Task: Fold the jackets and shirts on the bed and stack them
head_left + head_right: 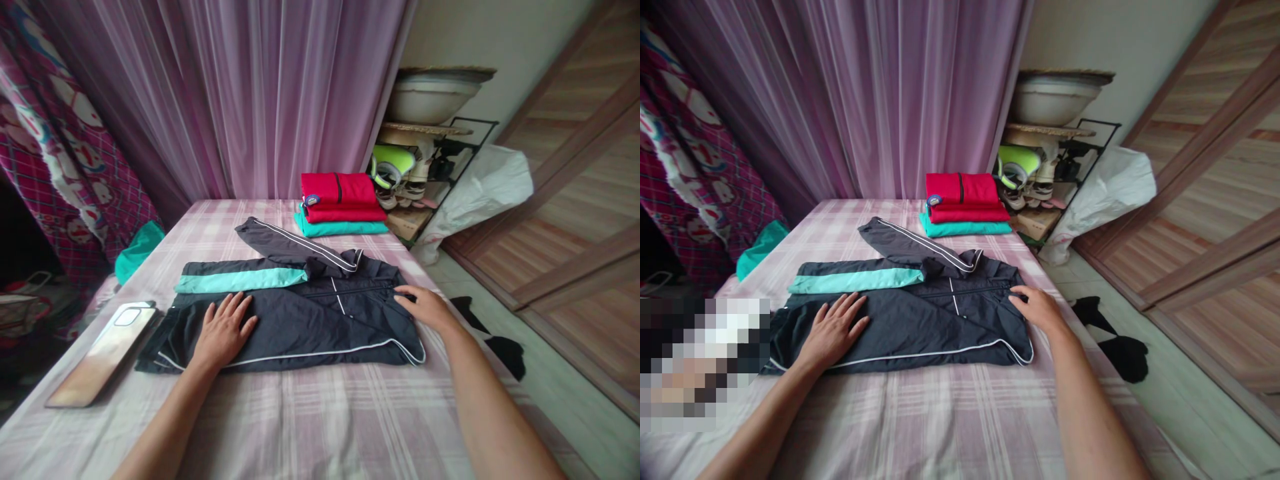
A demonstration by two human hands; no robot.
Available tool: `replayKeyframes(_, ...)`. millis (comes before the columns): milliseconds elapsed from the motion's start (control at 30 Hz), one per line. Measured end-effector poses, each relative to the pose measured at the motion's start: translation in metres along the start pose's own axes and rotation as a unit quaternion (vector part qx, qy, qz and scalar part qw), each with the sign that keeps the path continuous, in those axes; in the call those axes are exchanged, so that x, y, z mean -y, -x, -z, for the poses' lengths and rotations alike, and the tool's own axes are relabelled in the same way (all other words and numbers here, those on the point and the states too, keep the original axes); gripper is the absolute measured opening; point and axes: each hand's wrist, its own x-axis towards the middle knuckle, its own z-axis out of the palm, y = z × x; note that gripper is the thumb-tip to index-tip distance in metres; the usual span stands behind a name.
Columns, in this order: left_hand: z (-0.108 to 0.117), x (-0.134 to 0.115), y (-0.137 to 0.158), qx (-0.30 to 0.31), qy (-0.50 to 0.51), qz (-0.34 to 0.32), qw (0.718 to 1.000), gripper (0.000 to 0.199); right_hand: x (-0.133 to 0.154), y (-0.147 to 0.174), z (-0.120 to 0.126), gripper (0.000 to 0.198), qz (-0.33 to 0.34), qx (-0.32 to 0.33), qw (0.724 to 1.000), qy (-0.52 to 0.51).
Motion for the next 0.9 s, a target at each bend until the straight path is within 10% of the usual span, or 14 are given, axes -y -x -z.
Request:
replayKeyframes(500, -0.001, 0.002, 0.000, -0.003, 0.000, -0.001, 1.000, 0.055, -0.013, -0.003, -0.008, 0.029, -0.008, -0.046, 0.992, -0.117)
replayKeyframes(900, 0.002, 0.000, 0.000, 0.007, -0.011, -0.001, 1.000, 0.054, -0.005, -0.008, -0.020, 0.028, -0.065, -0.066, 0.996, 0.019)
